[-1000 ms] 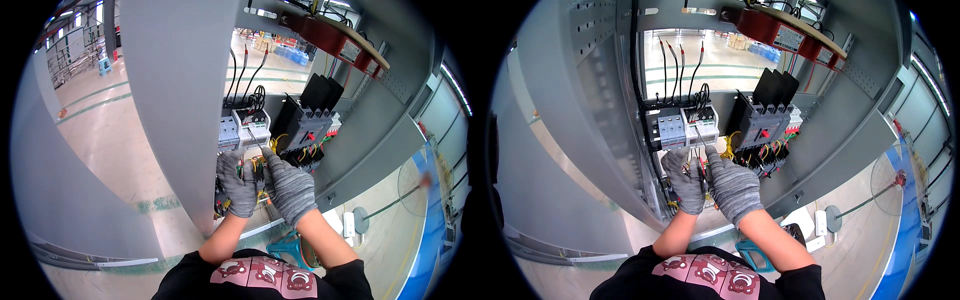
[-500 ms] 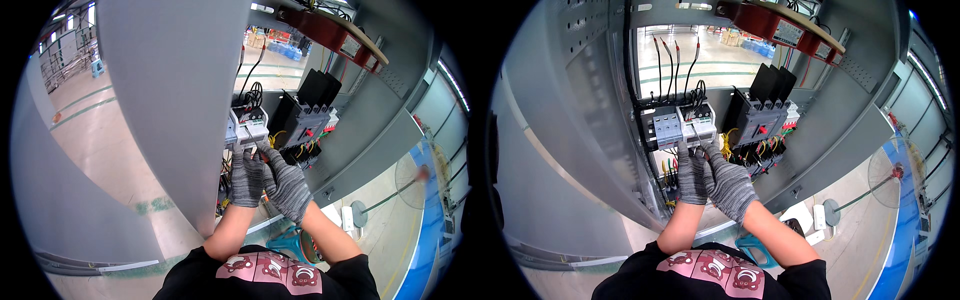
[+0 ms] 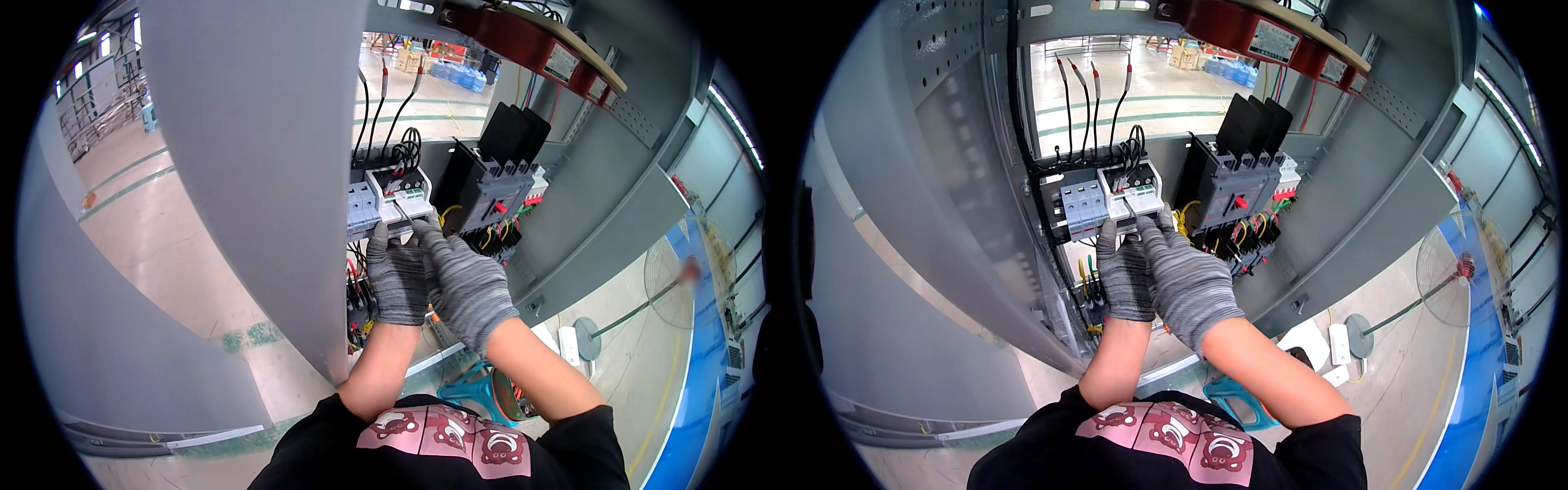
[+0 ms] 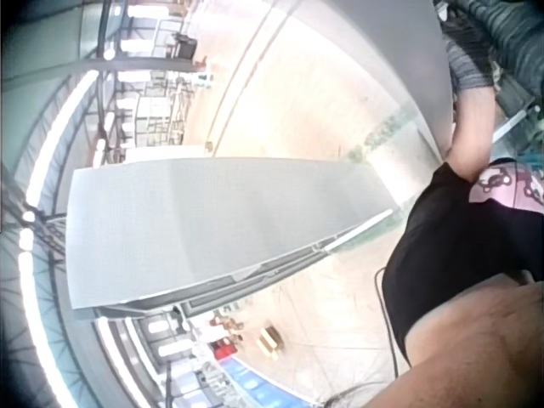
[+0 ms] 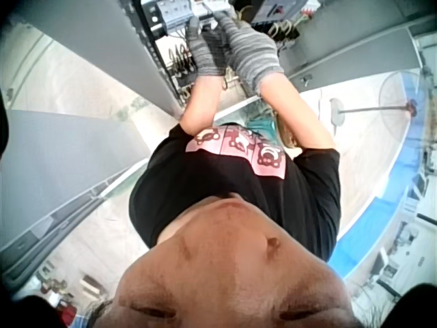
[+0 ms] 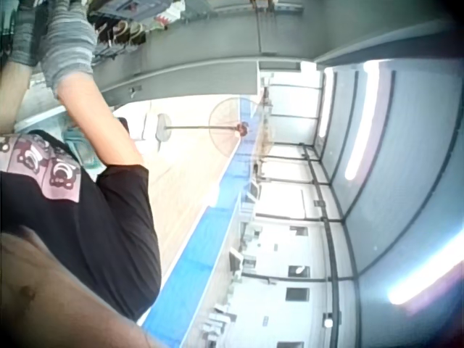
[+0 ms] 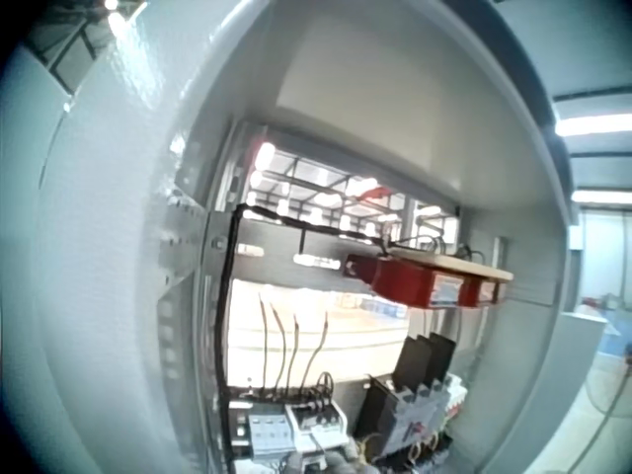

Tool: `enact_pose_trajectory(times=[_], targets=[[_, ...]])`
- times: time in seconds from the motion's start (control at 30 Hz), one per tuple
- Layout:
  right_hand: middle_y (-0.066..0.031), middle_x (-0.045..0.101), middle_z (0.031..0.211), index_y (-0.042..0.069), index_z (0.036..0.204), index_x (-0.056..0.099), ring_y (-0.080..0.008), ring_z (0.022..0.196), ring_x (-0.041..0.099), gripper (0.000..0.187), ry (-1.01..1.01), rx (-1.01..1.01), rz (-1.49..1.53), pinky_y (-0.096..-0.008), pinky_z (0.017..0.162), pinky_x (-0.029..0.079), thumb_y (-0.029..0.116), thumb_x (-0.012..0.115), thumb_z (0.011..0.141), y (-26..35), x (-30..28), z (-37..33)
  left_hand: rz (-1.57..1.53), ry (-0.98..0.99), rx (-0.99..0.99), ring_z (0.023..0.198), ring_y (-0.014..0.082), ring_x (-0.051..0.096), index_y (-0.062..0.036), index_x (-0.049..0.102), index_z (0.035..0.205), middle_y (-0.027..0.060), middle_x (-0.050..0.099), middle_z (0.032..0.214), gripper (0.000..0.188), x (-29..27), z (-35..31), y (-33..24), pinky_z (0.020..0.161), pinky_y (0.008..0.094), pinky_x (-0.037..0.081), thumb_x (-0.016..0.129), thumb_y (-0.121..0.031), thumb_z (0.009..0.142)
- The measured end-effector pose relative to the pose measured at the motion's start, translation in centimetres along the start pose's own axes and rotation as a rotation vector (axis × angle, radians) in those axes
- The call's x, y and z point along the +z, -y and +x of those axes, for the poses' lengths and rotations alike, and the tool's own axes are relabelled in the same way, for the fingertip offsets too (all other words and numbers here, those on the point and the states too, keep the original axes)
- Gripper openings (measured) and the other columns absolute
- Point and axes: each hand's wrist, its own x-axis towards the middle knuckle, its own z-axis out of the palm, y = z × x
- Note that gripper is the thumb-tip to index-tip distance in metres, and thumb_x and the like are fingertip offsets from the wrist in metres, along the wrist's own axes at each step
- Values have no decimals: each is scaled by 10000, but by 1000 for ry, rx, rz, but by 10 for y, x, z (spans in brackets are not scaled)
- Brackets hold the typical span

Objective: The person uses a handheld electric screwdriver to tighten screws on a terminal block inside an open electrical panel. They then switch to a manual screwdriver to adjust additional terminals and wires within the same panel.

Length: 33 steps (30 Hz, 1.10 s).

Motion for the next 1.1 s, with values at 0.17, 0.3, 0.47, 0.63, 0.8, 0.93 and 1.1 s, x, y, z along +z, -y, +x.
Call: enact_pose_trajectory(times=[0.17, 0.3, 0.47, 0.63, 0.8, 0.93, 1.1], targets=[[-212, 562, 1209, 80, 1367, 401, -328, 912, 640, 510, 178, 83, 105, -383, 752, 514, 105, 494, 867, 11, -8, 10, -6, -22, -16, 1118, 314, 517, -5, 455, 1256, 170, 537, 1205, 501, -1, -1, 0, 991, 440, 415, 586, -268, 850], [-83, 614, 865, 67, 1331, 452, -169, 680, 588, 408, -188, -21, 925, -268, 597, 477, 156, 473, 934, -20, 31, 6, 97, 12, 7, 1082, 286, 540, -29, 499, 1230, 151, 568, 1169, 465, -2, -2, 5, 958, 404, 441, 560, -319, 871], [4, 461, 653, 96, 1329, 435, -64, 482, 403, 379, 167, 437, 2002, -198, 411, 351, 180, 442, 959, -5, 23, -1, -260, 192, -451, 853, 299, 613, -48, 434, 1313, 162, 586, 1126, 635, -6, -6, -8, 724, 436, 525, 562, -477, 863], [4, 475, 654, 118, 1262, 466, -75, 407, 392, 301, 222, 583, 2276, -221, 358, 337, 179, 413, 972, -2, 30, -2, -430, 164, -736, 653, 189, 576, -171, 426, 1330, 143, 591, 1098, 519, -36, 3, -6, 480, 321, 485, 505, -481, 921], [-1, 498, 669, 46, 1272, 421, -60, 392, 378, 328, 156, 509, 2358, -175, 359, 312, 187, 411, 976, 3, 24, -4, -128, 154, -479, 694, 155, 590, -130, 516, 1152, 66, 597, 1046, 319, -17, -9, -4, 518, 288, 505, 540, -360, 933], [-41, 561, 739, 46, 1236, 438, -40, 436, 398, 360, 208, 353, 1809, -170, 380, 306, 270, 475, 957, -10, 18, -5, 269, -9, -150, 887, 172, 593, -98, 585, 1009, 34, 601, 936, 205, -5, -13, 3, 782, 315, 510, 570, -286, 929], [-197, 589, 1150, 106, 1332, 408, -343, 885, 646, 465, 85, 112, -46, -408, 714, 531, 166, 513, 883, 17, -13, -6, 282, 73, -185, 943, 180, 576, -60, 559, 1122, 70, 593, 1026, 295, -16, -14, -3, 885, 295, 462, 533, -298, 949]])
